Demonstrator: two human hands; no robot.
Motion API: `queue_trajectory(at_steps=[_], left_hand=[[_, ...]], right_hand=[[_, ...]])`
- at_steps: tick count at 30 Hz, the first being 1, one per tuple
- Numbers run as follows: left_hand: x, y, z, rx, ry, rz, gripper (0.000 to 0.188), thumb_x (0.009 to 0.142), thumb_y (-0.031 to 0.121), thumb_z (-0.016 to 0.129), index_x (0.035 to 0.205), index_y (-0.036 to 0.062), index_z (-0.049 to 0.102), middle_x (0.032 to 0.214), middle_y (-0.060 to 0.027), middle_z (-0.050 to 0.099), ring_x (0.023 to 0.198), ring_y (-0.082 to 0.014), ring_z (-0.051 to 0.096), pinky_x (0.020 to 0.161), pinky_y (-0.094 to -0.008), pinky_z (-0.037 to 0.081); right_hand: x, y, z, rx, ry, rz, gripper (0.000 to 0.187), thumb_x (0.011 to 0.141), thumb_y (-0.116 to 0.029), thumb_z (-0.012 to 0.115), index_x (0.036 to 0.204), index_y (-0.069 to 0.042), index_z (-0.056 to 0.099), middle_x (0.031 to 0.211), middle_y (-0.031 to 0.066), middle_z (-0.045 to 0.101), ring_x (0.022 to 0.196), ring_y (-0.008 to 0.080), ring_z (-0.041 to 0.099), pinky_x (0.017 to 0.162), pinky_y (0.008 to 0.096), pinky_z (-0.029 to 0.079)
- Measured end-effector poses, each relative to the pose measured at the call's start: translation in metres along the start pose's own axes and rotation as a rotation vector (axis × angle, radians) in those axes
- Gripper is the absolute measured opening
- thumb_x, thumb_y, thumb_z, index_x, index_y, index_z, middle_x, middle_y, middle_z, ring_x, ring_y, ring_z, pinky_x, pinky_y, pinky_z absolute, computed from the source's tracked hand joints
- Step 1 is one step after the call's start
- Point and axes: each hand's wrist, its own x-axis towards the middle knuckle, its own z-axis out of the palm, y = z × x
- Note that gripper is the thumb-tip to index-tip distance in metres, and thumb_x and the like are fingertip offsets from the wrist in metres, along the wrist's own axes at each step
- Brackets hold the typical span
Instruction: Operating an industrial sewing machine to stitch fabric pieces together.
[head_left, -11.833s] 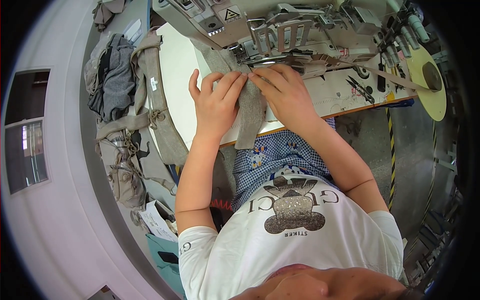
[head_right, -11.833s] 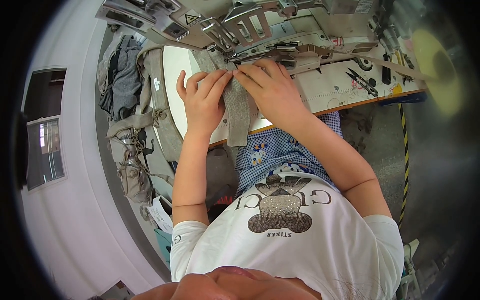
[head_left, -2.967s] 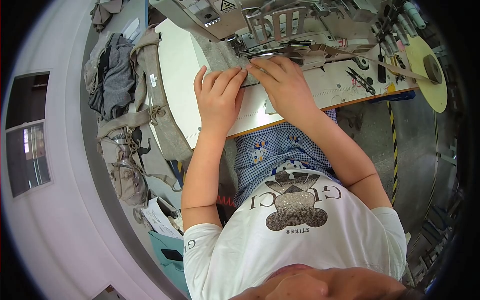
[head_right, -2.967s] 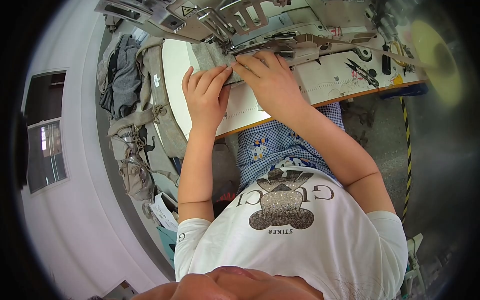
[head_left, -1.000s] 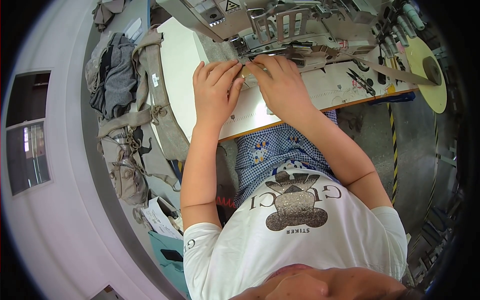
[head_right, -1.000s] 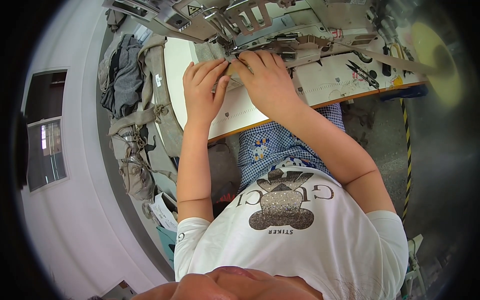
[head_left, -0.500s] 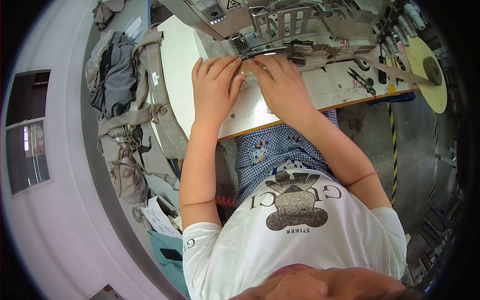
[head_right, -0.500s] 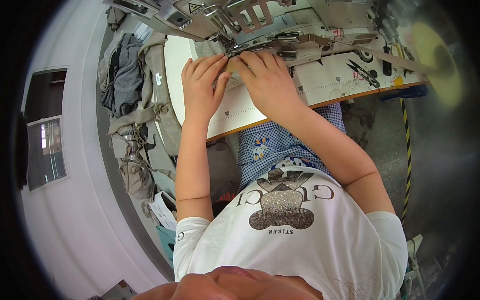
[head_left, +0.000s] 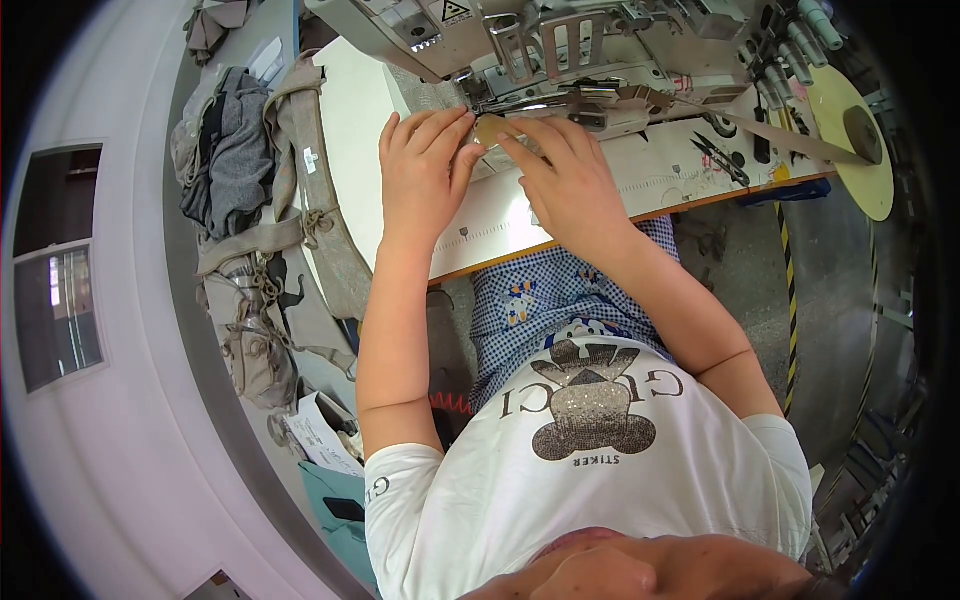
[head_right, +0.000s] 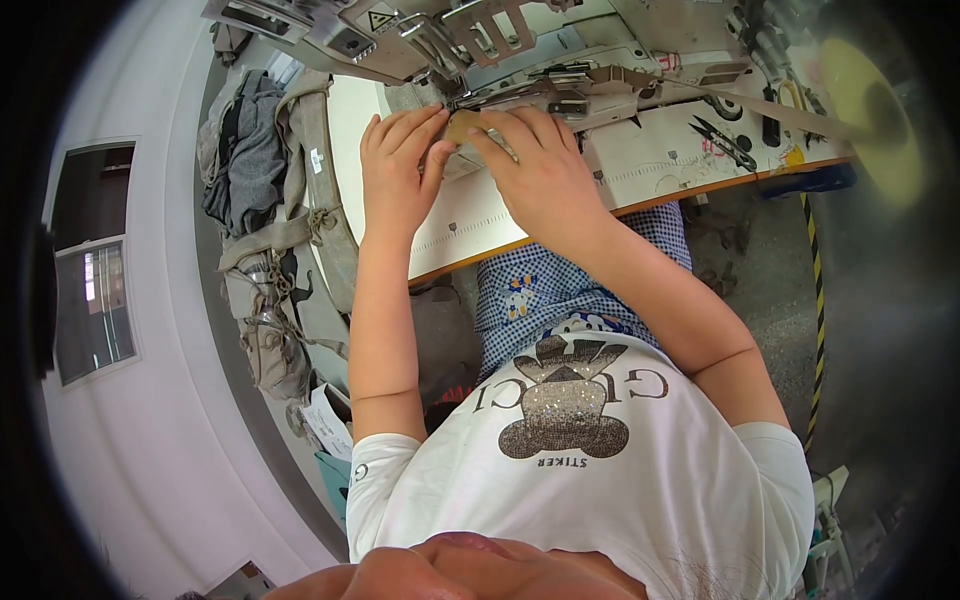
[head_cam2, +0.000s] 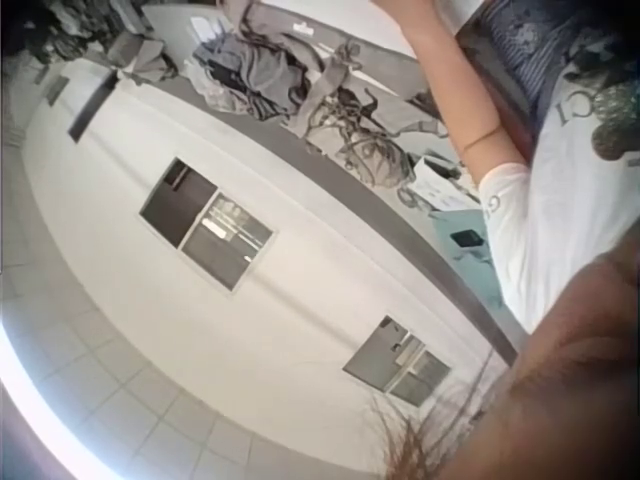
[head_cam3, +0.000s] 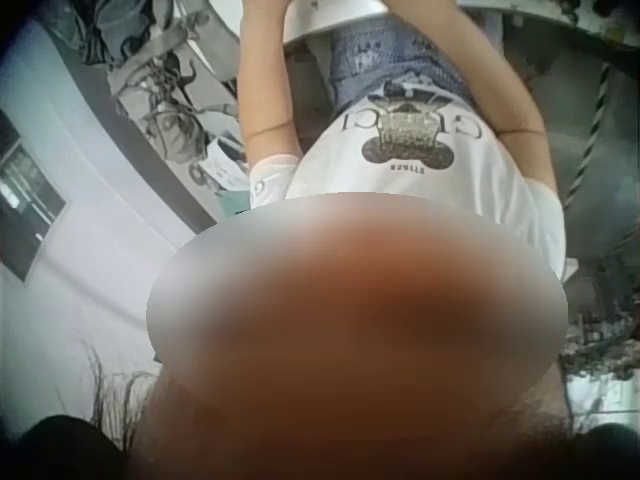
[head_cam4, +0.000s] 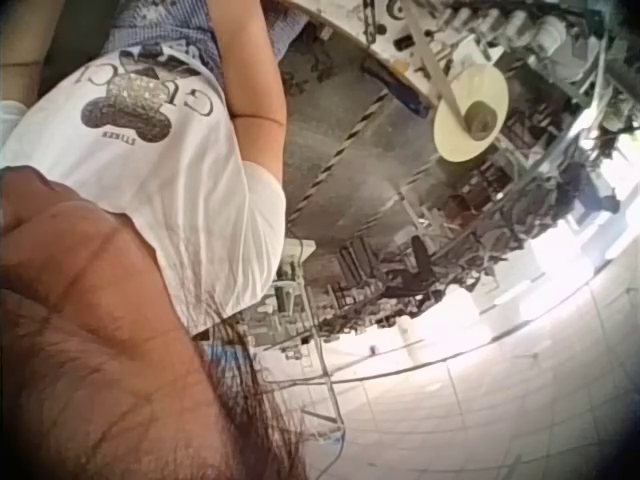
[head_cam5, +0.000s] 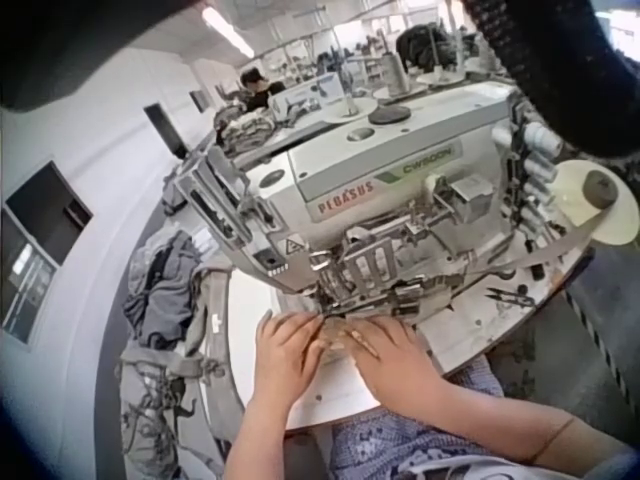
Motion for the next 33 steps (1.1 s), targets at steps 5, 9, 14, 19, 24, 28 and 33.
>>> queue_trajectory(at_steps=[5, 9, 14, 19, 24, 28, 33], left_hand=[[0.002, -0.002, 0.002, -0.01, 0.006, 0.012, 0.035, 0.094, 0.029, 0.077, 0.124, 0.0091, 0.078, 0.131, -0.0012, 0.073, 0.122, -0.0271, 0.064, 0.118, -0.0555, 0.04], [0.003, -0.007, 0.003, -0.077, -0.016, 0.001, 0.036, 0.094, 0.027, 0.077, 0.124, 0.006, 0.078, 0.132, -0.003, 0.073, 0.121, -0.0294, 0.063, 0.113, -0.0502, 0.046], [0.005, -0.002, 0.004, -0.083, 0.005, -0.01, 0.036, 0.094, 0.024, 0.077, 0.125, 0.0043, 0.078, 0.132, -0.0055, 0.074, 0.121, -0.0313, 0.063, 0.109, -0.0451, 0.049], [0.002, -0.002, 0.006, -0.039, 0.004, -0.01, 0.04, 0.096, 0.024, 0.076, 0.13, 0.0046, 0.076, 0.139, -0.0071, 0.072, 0.123, -0.0329, 0.061, 0.108, -0.0439, 0.05], [-0.002, 0.0, 0.01, -0.017, -0.003, -0.038, 0.041, 0.1, 0.026, 0.071, 0.135, 0.0054, 0.073, 0.148, -0.0081, 0.067, 0.128, -0.0344, 0.059, 0.111, -0.0455, 0.047], [-0.005, 0.002, 0.015, -0.046, 0.011, -0.081, 0.042, 0.103, 0.027, 0.066, 0.138, 0.0056, 0.072, 0.151, -0.0103, 0.065, 0.131, -0.0358, 0.056, 0.114, -0.0475, 0.044], [-0.007, 0.005, 0.02, -0.109, 0.04, -0.135, 0.041, 0.105, 0.028, 0.062, 0.138, 0.0057, 0.072, 0.153, -0.0147, 0.063, 0.135, -0.0379, 0.054, 0.117, -0.0501, 0.04]], right_hand=[[-0.006, 0.0, -0.004, 0.015, 0.001, -0.005, 0.055, 0.082, -0.001, 0.073, 0.137, -0.005, 0.068, 0.148, 0.0117, 0.057, 0.135, 0.0366, 0.053, 0.113, 0.0523, 0.045], [-0.012, 0.001, -0.006, 0.026, -0.001, -0.004, 0.053, 0.082, -0.001, 0.073, 0.134, -0.005, 0.069, 0.149, 0.0118, 0.057, 0.136, 0.0373, 0.052, 0.113, 0.0525, 0.044], [-0.017, 0.001, -0.012, 0.035, -0.005, 0.011, 0.05, 0.081, -0.001, 0.073, 0.131, -0.005, 0.071, 0.149, 0.0118, 0.057, 0.136, 0.038, 0.052, 0.113, 0.0528, 0.044], [-0.022, 0.002, -0.017, 0.051, -0.003, 0.015, 0.048, 0.081, 0.0, 0.074, 0.128, -0.005, 0.073, 0.148, 0.0117, 0.058, 0.136, 0.0384, 0.052, 0.113, 0.0522, 0.044], [-0.031, 0.009, -0.027, 0.033, -0.001, 0.02, 0.045, 0.082, 0.001, 0.073, 0.127, -0.005, 0.074, 0.146, 0.0121, 0.06, 0.133, 0.0383, 0.054, 0.112, 0.0505, 0.045], [-0.042, 0.024, -0.043, -0.007, 0.007, 0.025, 0.04, 0.085, 0.001, 0.072, 0.125, -0.004, 0.075, 0.143, 0.0129, 0.063, 0.131, 0.038, 0.057, 0.111, 0.0492, 0.046], [-0.068, 0.056, -0.068, -0.034, 0.008, 0.084, 0.034, 0.09, 0.003, 0.068, 0.123, -0.003, 0.076, 0.14, 0.0142, 0.066, 0.129, 0.0374, 0.059, 0.11, 0.0479, 0.047]])
